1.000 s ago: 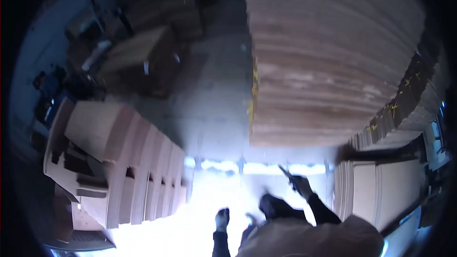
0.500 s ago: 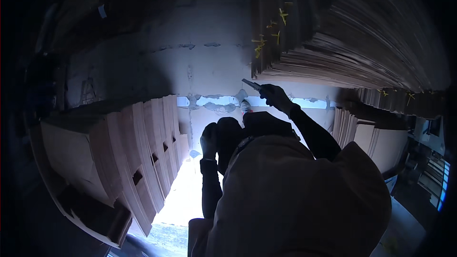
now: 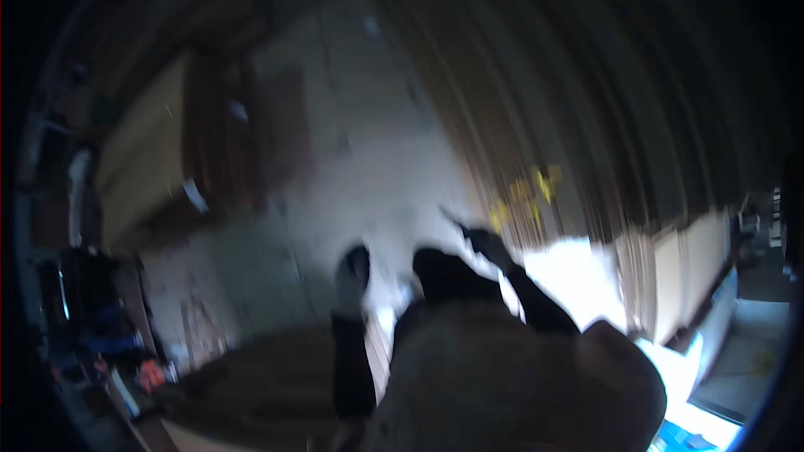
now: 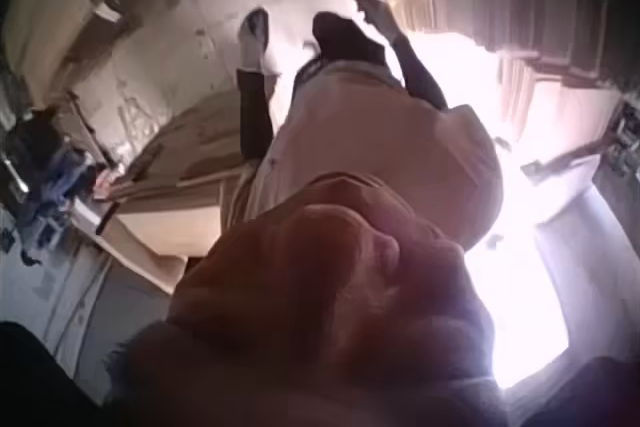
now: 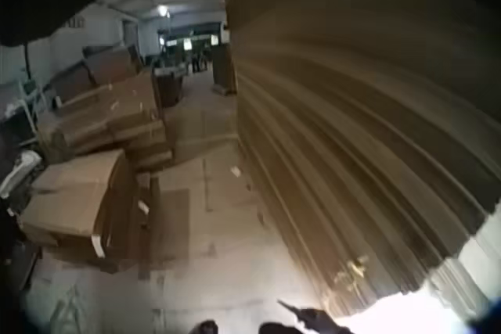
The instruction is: Manually moving and organizing stacks of cardboard and then transporting them using a pallet jack.
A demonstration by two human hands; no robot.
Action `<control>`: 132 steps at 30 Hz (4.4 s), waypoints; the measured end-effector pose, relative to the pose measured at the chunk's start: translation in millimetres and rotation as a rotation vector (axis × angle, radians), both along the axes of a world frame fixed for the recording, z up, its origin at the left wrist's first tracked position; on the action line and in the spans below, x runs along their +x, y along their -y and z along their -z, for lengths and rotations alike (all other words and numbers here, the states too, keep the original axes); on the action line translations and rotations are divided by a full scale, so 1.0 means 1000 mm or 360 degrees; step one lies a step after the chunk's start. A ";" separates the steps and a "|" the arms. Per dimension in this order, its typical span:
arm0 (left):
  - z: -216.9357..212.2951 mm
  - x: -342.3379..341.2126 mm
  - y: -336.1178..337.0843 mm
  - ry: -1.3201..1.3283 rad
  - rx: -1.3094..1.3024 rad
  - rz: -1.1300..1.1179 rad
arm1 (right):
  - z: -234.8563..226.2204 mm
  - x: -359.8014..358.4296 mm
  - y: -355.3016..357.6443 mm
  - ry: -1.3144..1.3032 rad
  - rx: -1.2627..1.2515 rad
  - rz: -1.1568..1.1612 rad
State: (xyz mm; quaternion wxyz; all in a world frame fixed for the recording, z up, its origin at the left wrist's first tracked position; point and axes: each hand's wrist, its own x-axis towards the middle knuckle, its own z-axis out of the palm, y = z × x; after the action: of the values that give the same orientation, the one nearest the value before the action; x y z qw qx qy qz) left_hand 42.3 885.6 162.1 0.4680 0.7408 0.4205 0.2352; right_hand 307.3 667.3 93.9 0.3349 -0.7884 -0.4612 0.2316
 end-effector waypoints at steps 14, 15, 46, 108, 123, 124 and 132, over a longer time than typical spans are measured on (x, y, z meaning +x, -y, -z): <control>0.005 0.049 -0.304 -0.0714 0.0165 0.0235 | 0.018 0.142 -0.337 -0.1466 0.0265 0.0831; -0.002 0.067 -0.338 -0.0574 0.0224 0.0151 | 0.005 0.163 -0.375 -0.1464 0.0377 0.0853; -0.150 0.794 -1.190 0.0691 0.0908 0.0758 | -0.589 0.625 -1.098 0.1966 0.0050 0.0428; -0.569 1.507 -1.698 0.2138 0.0914 0.1074 | -0.843 0.888 -1.729 0.3677 -0.0964 0.1592; -0.562 1.541 -1.684 0.2346 0.0451 0.1480 | -0.919 0.989 -1.830 0.3771 -0.1169 0.2011; -0.561 1.542 -1.682 0.2353 0.0461 0.1465 | -0.922 0.991 -1.827 0.3758 -0.1255 0.2009; -0.562 1.536 -1.690 0.2327 0.0346 0.1656 | -0.922 0.945 -1.775 0.3573 -0.1659 0.2312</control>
State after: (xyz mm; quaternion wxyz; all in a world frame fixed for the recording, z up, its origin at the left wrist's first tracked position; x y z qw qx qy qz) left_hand 1578.5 2575.9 723.9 0.5931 0.5432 -0.3946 0.4444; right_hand 1252.7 2442.1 1015.5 -0.4796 -0.6380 0.1566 -0.5817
